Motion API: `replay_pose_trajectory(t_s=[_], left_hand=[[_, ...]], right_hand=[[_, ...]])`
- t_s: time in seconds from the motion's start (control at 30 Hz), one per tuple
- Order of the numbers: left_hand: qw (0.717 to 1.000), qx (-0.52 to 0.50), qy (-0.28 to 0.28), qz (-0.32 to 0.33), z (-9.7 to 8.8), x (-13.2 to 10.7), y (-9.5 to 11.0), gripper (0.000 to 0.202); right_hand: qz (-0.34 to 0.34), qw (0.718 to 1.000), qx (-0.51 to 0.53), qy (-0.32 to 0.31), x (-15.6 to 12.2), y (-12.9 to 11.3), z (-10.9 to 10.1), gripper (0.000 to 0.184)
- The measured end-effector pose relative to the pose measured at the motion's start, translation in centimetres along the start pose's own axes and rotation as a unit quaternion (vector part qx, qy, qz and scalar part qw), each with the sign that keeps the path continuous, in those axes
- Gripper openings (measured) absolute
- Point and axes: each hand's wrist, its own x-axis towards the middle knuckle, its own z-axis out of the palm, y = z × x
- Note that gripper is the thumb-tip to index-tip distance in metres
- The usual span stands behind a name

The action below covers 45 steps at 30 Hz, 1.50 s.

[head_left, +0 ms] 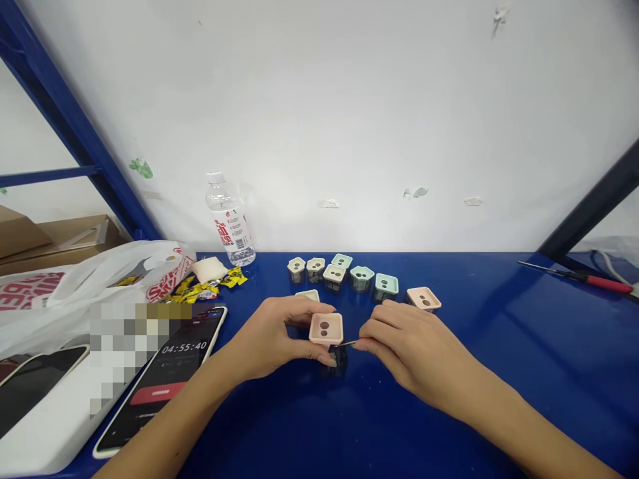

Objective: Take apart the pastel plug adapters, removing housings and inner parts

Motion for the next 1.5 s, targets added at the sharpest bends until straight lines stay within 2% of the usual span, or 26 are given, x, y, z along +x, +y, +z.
replay_pose_trajectory(t_s=[0.3,1.0,1.23,1.5], left_hand=[[0.996,-0.086,0.002,-0.038,0.1,-0.02,0.09,0.049],[0.992,-0.114,0.013,-0.053,0.0,-0.02,0.64,0.051],[0.993,-0.1,0.02,-0.053,0.12,-0.13,0.82,0.05],[0.992,-0.111,0.019,-0.059,0.17,-0.18,0.92,0.049]], right_hand=[[0.031,0.999,0.027,-0.003,-0.25,-0.06,0.1,0.022],[0.045,0.996,0.073,-0.001,0.03,-0.51,0.05,0.023],[0.056,0.995,0.076,-0.016,-0.23,-0.65,0.1,0.024],[0.073,0.988,0.125,-0.052,-0.2,-0.49,0.18,0.023]])
